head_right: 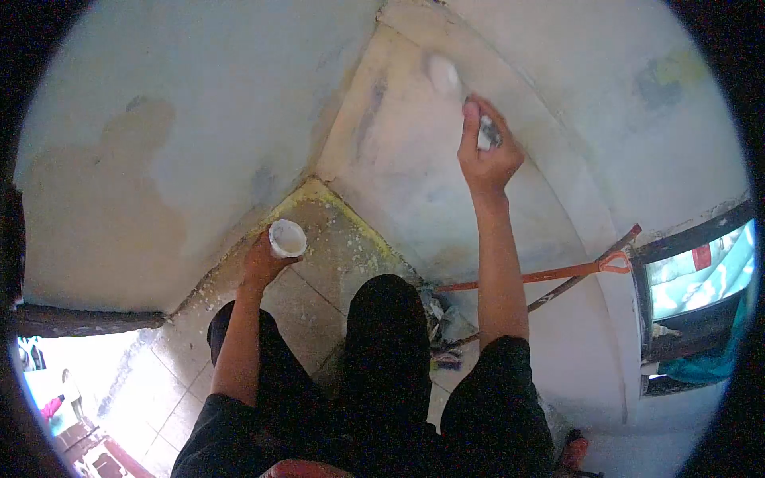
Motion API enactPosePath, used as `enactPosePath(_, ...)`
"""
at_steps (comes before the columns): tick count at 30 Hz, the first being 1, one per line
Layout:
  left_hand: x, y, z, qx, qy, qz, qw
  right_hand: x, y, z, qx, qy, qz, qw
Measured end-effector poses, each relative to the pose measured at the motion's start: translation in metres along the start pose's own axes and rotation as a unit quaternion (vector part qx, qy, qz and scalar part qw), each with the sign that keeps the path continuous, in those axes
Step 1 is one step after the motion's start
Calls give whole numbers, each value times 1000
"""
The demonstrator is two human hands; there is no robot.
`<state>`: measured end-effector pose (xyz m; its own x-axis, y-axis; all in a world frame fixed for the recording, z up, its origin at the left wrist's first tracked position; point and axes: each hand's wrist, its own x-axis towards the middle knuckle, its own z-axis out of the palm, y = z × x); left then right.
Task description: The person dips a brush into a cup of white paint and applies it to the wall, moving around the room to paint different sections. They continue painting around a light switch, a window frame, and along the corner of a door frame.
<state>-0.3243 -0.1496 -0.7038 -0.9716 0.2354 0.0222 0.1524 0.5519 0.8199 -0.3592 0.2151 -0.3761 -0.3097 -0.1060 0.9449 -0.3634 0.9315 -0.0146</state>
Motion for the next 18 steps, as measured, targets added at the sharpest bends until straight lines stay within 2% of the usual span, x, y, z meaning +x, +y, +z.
enactPosePath(2, -1, 11, -6, 14, -20, -31, 999, 38, -16, 17, 140, 57, 70, 986)
enactPosePath(6, 7, -3, 10, -2, -43, -15, 999, 69, -17, 41, 43, 23, 39, 998)
enactPosePath(8, 4, 7, 6, 33, -43, -30, 998, 64, -9, 36, -41, 57, -53, 996)
enactPosePath(11, 6, -14, 17, -1, -9, -6, 1000, 52, -9, 3, -105, 41, -94, 989)
enactPosePath(15, 0, 3, -2, -32, 6, 9, 999, 55, -24, -10, -64, 34, -87, 994)
enactPosePath(18, 0, 13, -5, 12, -28, -40, 999, 62, -46, 17, 5, 56, -58, 997)
